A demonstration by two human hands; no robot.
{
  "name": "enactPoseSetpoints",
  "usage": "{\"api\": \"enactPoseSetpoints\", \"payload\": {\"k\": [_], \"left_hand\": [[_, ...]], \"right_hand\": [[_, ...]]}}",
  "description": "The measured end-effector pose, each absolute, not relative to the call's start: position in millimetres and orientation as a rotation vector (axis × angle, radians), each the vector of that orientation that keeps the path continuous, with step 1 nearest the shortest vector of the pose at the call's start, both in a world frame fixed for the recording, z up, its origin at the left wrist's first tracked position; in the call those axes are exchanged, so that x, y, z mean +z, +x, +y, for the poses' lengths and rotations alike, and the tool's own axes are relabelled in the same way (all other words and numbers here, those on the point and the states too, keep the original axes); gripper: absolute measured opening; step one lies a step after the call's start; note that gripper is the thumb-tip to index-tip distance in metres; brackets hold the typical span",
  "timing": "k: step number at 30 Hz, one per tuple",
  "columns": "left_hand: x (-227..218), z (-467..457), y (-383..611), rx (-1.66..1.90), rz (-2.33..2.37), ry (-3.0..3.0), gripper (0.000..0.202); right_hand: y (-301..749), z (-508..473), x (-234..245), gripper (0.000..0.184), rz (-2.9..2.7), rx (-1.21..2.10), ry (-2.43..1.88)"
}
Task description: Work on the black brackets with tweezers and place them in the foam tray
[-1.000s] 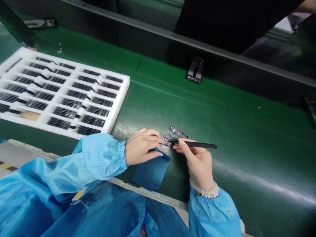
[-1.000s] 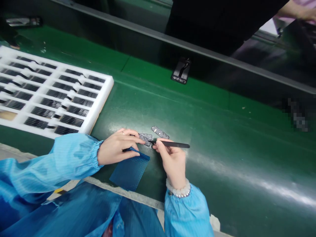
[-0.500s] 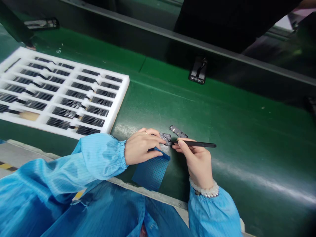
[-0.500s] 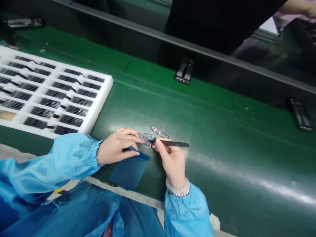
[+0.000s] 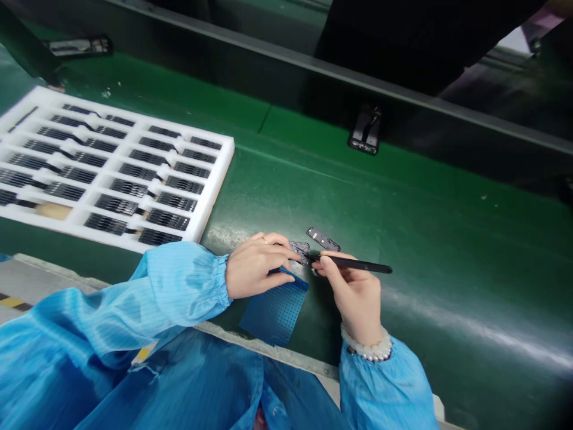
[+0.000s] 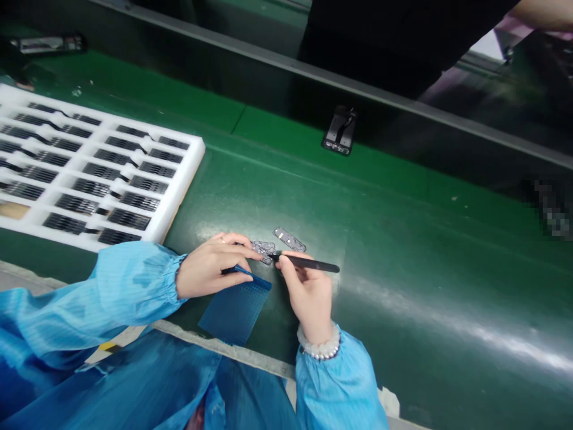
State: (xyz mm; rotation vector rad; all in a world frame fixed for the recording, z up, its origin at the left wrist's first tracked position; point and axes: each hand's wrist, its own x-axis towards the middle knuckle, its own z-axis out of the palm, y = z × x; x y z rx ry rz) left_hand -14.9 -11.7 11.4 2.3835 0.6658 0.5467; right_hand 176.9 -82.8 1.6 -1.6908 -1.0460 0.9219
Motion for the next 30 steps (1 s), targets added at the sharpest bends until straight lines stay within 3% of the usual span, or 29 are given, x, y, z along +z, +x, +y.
{"api": "enactPoseSetpoints", "payload": {"k": [7,21,24,30], "left_hand": [[10,-12,-15,0.548,0.677,2.373,0.014],[10,-12,-14,0.555,0.665,2.365,0.014],[9,-12,-15,0.578,0.649,2.366,0.015],[8,-5,-19,0.557,0.662,2.373,0.016]], "right_hand": [[173,-92,-2,0.015,-1.451,0.519,-1.611],[176,-95,-4,0.014,-1.463,0.564,-1.605],[178,-95,-3,0.023,-1.409,0.500,-1.586],[178,-80,-1,0.027,-1.848,0.352,-1.437]]}}
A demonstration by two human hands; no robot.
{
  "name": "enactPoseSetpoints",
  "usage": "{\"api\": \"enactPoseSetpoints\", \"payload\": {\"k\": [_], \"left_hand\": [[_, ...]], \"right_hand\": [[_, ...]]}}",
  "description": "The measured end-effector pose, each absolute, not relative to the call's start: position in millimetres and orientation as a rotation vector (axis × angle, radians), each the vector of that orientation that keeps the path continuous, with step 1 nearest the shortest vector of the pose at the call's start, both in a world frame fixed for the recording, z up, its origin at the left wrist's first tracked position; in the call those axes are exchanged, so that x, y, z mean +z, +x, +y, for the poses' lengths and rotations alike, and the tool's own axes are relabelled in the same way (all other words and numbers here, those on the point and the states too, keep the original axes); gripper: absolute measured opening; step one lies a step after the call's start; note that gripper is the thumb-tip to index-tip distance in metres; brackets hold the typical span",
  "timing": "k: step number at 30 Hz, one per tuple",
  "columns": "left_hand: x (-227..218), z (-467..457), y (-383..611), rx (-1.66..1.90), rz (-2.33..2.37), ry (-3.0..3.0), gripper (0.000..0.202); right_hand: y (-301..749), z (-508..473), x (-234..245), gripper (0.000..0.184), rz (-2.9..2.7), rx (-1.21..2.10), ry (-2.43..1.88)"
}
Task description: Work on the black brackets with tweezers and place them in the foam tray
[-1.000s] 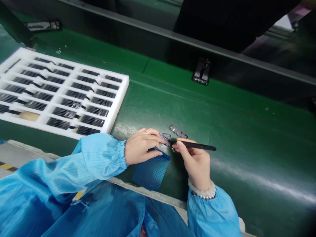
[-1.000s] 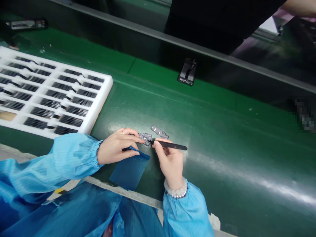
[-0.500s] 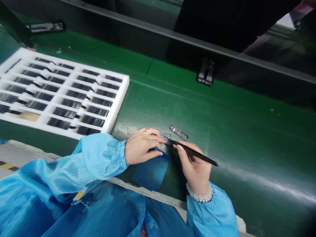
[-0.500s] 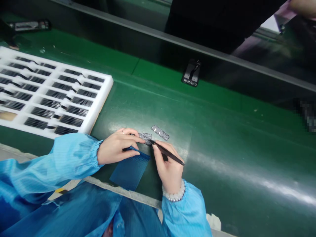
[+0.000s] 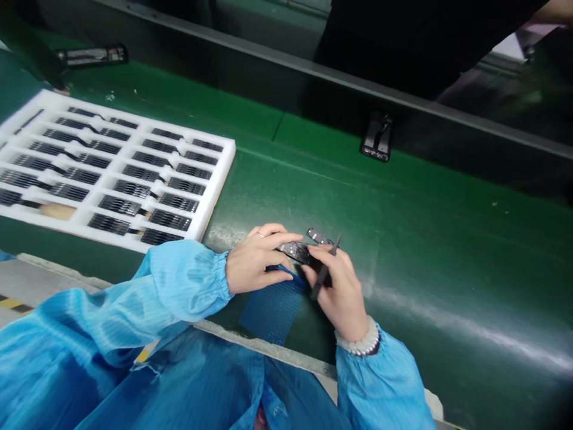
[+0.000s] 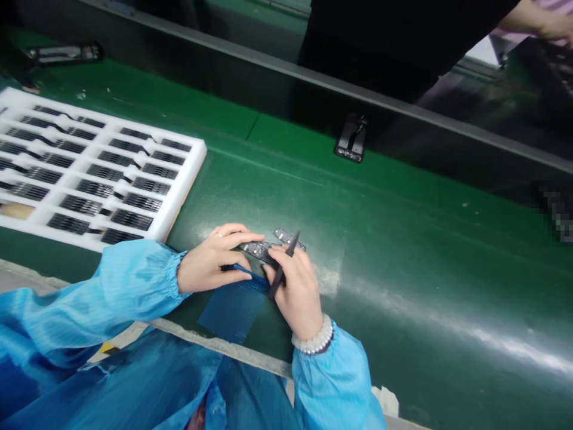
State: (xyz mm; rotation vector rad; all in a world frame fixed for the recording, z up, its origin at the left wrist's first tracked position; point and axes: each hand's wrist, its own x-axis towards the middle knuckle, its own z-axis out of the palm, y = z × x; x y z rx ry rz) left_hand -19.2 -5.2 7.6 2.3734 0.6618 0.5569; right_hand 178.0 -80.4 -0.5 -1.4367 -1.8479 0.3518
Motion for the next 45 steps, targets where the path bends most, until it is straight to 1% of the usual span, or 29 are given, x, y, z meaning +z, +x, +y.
{"api": "enactPoseSetpoints", "payload": {"k": [2,6,18,24,29,33,38,41,42,45], "left_hand": [[5,-2,-20,0.503,0.682,2.353,0.015],[1,2,-20,0.433,0.704,2.331,0.015],[-1,0,-18,0.458,0.685,2.329,0.015],[-4,-1,-18,0.471,0.677,2.344,0.018],[-4,-1,-17,0.456,0.670,2.347,0.018],[-3,-1,-17,0.461,0.664,2.333,0.016],[3,-2,-18,0.531,0.633,2.322,0.015],[7,-2,-17,0.556,0.659,2.255,0.015],[8,-2,-16,0.560,0.659,2.220,0.015],[8,-1,-15,0.592,0.643,2.078,0.017]], "right_hand": [[175,-75,-1,0.023,-1.926,0.345,-1.450],[172,-76,-1,0.017,-1.908,0.386,-1.468],[173,-88,-2,0.020,-1.776,0.242,-1.454],[181,-90,1,0.023,-1.711,0.449,-1.515],[203,-89,4,0.026,-1.556,0.500,-1.524],[214,-76,-1,0.030,-1.417,0.416,-1.558],[217,-63,-13,0.027,-1.491,0.368,-1.712],[215,-67,-11,0.031,-1.507,0.292,-1.714],[213,-69,-9,0.030,-1.483,0.270,-1.688],[204,-78,-1,0.021,-1.342,0.244,-1.582]]}}
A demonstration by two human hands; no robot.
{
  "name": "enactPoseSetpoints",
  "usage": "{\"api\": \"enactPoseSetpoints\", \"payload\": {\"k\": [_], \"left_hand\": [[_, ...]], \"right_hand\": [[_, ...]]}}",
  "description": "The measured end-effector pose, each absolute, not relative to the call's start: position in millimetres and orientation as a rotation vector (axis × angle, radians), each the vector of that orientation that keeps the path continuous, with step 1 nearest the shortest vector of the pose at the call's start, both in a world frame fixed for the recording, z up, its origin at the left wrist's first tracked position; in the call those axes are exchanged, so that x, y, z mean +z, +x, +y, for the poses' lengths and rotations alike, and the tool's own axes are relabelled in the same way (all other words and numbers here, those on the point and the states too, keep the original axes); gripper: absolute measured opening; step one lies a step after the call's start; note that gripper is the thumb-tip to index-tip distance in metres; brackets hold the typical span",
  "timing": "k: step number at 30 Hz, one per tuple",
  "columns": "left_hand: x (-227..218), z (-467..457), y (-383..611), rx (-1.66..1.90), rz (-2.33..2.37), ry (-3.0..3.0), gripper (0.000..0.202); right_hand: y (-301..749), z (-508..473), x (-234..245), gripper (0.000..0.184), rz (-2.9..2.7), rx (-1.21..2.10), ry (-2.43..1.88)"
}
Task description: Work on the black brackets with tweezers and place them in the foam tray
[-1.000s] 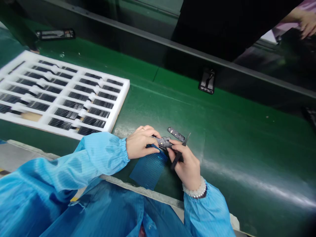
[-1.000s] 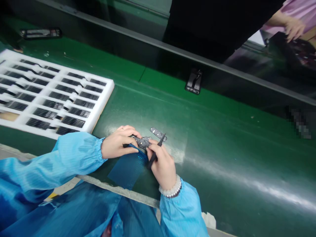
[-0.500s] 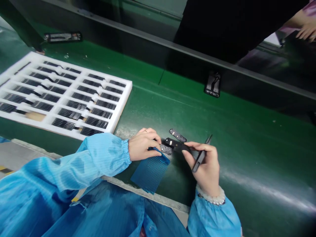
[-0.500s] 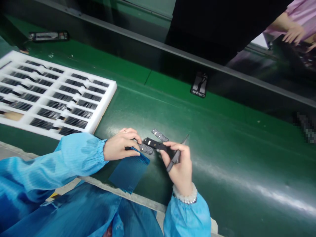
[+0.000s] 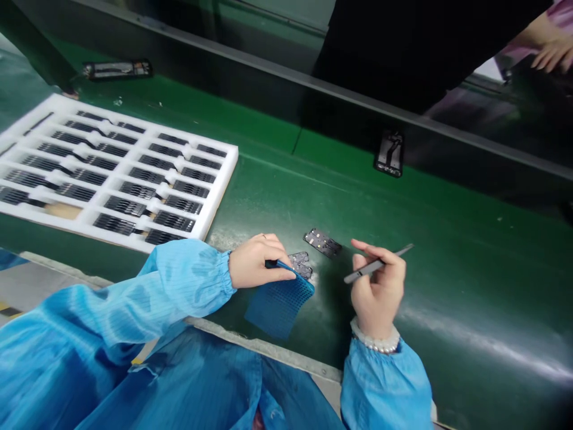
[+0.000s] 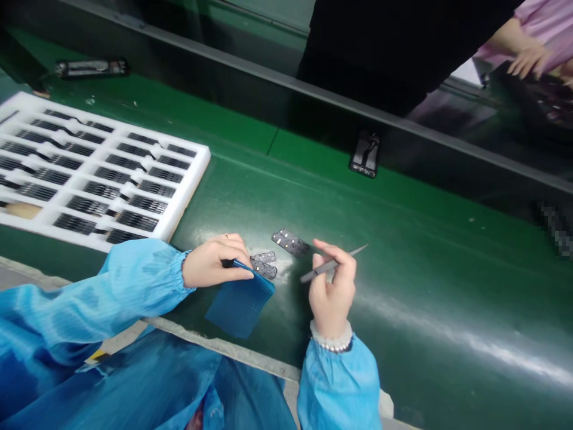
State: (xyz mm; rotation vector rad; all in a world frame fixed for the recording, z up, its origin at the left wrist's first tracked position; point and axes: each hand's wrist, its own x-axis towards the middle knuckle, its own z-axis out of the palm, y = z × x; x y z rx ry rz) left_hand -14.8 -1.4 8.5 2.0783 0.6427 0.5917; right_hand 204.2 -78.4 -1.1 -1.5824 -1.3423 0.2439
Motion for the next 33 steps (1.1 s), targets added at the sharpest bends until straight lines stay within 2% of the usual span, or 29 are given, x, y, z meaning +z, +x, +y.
{"api": "enactPoseSetpoints", "payload": {"k": [3,6,12,15,18,23,33], "left_hand": [[7,-1,-14,0.617,0.681,1.977,0.019],[6,-2,-14,0.609,0.700,1.988,0.017],[5,-2,-13,0.631,0.674,2.042,0.014],[5,-2,-13,0.616,0.672,2.055,0.013],[5,-1,-13,0.603,0.682,2.066,0.011],[5,-1,-13,0.602,0.670,2.074,0.010],[4,-1,-13,0.556,0.678,2.055,0.010]], "right_hand": [[197,-81,1,0.026,-1.412,0.229,-1.523],[199,-74,-4,0.031,-1.733,0.138,-1.597],[206,-65,-9,0.013,-1.988,-0.020,-1.700],[205,-66,-6,0.010,-1.910,0.040,-1.685],[208,-63,-4,0.008,-1.627,0.267,-1.743],[217,-53,-7,0.022,-1.188,0.579,-1.791],[217,-53,-10,0.017,-1.293,0.495,-1.880]]}}
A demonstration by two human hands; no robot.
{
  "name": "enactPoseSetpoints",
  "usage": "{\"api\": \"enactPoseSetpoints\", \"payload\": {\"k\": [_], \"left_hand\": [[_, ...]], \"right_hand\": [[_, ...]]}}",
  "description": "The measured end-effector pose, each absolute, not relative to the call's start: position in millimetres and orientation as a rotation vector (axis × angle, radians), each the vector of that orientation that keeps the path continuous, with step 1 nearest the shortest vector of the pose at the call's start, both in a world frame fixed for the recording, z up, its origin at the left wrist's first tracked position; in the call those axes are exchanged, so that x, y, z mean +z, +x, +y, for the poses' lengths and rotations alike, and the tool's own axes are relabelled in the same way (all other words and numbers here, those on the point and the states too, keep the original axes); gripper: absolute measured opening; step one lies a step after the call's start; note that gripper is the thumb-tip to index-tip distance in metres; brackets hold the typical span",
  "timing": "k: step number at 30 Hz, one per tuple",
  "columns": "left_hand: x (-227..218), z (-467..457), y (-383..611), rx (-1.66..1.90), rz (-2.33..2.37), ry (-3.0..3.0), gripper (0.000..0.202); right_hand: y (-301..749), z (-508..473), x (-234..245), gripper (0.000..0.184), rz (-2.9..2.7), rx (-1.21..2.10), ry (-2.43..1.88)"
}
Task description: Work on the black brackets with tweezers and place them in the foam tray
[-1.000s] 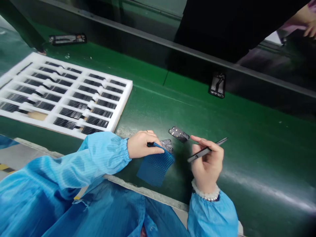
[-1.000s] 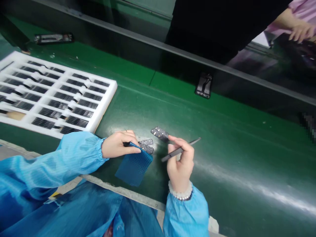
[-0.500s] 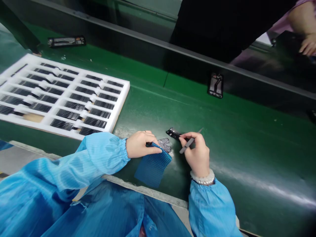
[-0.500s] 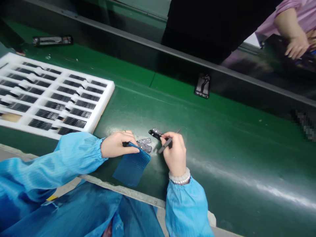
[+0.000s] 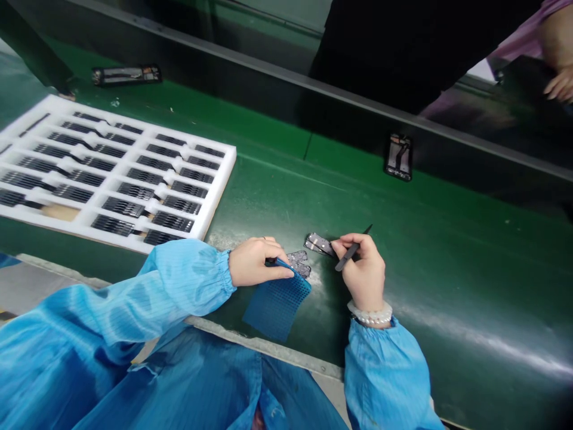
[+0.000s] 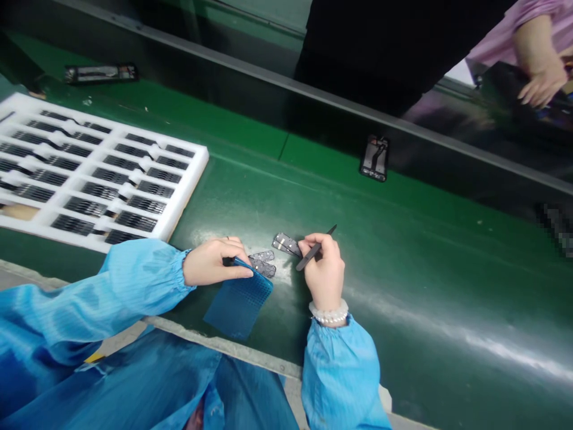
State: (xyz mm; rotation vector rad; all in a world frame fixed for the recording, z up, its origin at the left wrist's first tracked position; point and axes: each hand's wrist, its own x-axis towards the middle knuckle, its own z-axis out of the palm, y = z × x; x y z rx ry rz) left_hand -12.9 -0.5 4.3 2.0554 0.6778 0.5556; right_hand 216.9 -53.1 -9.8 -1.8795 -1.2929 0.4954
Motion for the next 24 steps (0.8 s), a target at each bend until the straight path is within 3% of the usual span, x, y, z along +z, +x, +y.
{"api": "enactPoseSetpoints", "payload": {"k": [11,16,19,24], "left_hand": [[4,-1,-13,0.561,0.677,2.060,0.009],[5,0,-13,0.556,0.669,2.036,0.009],[6,0,-14,0.553,0.693,1.982,0.009],[6,0,-14,0.507,0.816,1.874,0.011]], "right_hand": [[216,-58,-9,0.012,-1.427,0.458,-1.870],[213,-59,-7,0.022,-1.658,0.398,-1.783],[213,-59,-6,0.019,-1.791,0.297,-1.770],[205,-72,5,0.020,-1.514,0.278,-1.647]]}}
